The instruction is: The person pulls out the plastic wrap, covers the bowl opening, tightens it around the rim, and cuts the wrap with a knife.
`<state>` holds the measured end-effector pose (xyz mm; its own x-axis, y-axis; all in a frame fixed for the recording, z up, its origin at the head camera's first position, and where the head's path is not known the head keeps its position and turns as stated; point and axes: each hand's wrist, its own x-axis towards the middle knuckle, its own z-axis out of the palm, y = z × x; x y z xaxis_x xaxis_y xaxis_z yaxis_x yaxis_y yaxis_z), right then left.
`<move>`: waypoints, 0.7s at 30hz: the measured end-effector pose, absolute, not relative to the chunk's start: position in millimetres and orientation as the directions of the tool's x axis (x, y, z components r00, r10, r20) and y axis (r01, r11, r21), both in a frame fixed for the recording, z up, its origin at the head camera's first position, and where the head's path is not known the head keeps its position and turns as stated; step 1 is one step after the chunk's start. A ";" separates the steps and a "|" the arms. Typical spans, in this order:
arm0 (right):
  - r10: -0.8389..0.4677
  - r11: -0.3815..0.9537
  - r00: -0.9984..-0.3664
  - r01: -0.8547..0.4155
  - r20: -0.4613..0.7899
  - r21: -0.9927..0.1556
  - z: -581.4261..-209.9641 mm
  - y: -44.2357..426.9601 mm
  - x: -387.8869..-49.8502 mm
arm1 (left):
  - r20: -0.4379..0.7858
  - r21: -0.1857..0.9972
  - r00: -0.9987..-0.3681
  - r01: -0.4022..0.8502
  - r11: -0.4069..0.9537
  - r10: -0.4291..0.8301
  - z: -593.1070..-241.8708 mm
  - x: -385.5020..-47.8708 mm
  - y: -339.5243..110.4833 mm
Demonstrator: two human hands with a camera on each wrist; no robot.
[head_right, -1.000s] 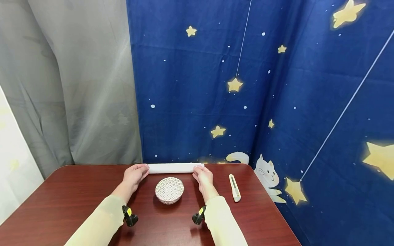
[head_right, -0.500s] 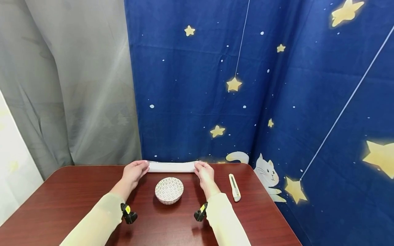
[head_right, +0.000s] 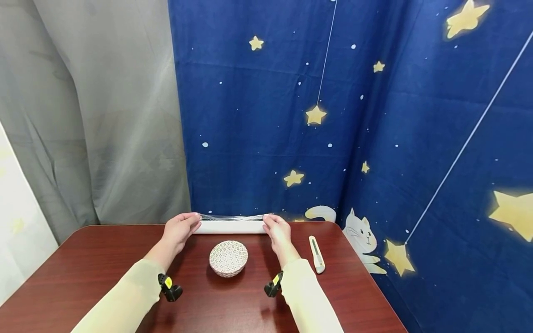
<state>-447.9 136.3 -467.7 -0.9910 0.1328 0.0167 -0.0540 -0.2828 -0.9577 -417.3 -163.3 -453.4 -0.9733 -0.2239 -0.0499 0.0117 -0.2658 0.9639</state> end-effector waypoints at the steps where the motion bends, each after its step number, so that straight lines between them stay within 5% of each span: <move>1: 0.133 -0.282 -0.991 -0.056 0.018 -0.958 -466.9 136.5 -448.1 | -0.052 0.964 -0.973 0.009 -0.265 -0.226 -452.3 -417.3 -163.4; 21: 0.131 -0.325 -0.990 -0.097 0.057 -0.941 -449.2 139.2 -453.2 | 0.018 0.987 -0.981 0.049 -0.155 -0.195 -435.8 -413.5 -173.5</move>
